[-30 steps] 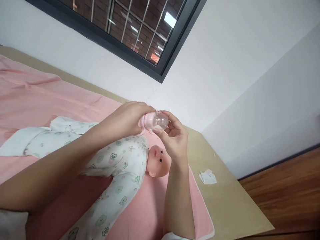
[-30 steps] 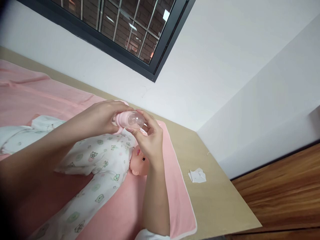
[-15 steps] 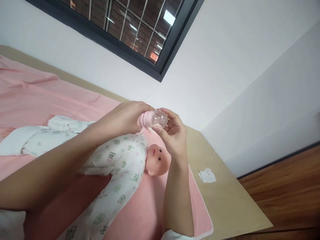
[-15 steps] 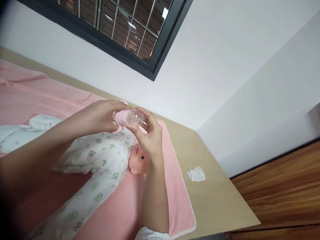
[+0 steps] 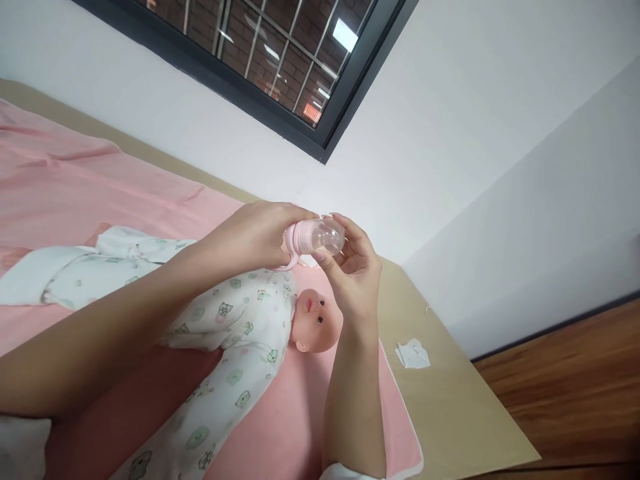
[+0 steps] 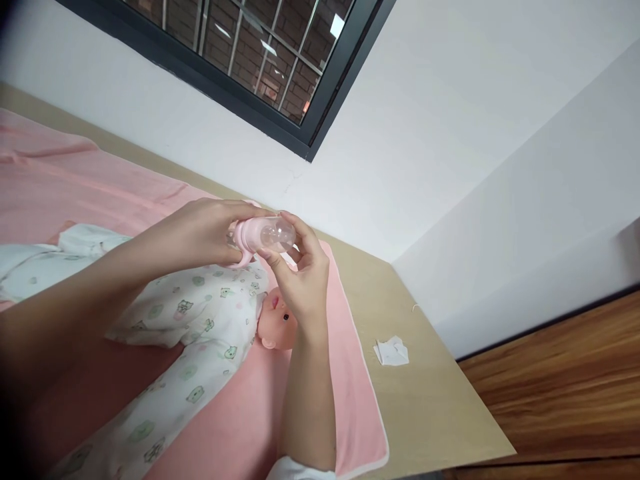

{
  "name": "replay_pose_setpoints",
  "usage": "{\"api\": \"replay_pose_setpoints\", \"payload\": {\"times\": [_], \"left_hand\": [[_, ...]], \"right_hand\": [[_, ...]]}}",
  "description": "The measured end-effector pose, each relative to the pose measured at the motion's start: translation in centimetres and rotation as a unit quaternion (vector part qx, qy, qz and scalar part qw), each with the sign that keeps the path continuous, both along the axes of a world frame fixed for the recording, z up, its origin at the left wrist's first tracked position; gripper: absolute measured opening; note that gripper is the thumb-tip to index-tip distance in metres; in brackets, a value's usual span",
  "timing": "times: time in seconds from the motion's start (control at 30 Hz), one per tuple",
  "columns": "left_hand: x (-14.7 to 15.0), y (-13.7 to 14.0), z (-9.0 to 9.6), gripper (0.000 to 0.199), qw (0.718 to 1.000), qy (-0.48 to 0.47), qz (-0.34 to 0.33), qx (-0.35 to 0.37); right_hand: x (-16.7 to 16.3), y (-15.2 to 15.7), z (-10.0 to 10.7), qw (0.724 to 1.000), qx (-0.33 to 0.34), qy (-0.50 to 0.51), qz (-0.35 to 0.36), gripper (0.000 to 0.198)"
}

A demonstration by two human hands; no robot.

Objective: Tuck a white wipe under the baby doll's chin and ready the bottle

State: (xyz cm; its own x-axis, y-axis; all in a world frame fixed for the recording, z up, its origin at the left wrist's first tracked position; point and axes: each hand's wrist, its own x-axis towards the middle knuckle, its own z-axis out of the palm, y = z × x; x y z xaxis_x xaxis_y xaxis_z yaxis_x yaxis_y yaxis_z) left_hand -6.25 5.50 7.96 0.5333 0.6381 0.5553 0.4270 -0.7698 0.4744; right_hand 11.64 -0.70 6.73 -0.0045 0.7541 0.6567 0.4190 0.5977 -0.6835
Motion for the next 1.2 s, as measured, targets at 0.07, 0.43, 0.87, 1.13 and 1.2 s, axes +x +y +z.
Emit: {"api": "replay_pose_setpoints", "payload": {"times": [0.07,0.43,0.87,1.13,1.2], "left_hand": [[-0.1,-0.1,0.1,0.058,1.0,-0.001,-0.001,-0.006],[-0.2,0.4,-0.4,0.074,1.0,-0.019,-0.002,-0.02],[-0.2,0.1,0.1,0.049,0.998,0.011,-0.012,-0.055],[-1.2,1.8,0.0,0.035,0.995,0.051,0.062,-0.058],[-1.6,2.1,0.2,0.035,0.991,0.055,0.102,-0.062]], "right_hand": [[-0.1,-0.1,0.0,1.0,0.001,-0.001,-0.001,0.053],[-0.7,-0.5,0.2,1.0,0.01,0.023,-0.014,0.051],[0.2,-0.6,0.4,0.996,0.061,0.014,-0.066,0.053],[6.5,2.4,-0.7,0.986,0.043,0.046,-0.154,0.059],[9.2,3.9,-2.3,0.973,0.034,0.047,-0.225,0.059]]}}
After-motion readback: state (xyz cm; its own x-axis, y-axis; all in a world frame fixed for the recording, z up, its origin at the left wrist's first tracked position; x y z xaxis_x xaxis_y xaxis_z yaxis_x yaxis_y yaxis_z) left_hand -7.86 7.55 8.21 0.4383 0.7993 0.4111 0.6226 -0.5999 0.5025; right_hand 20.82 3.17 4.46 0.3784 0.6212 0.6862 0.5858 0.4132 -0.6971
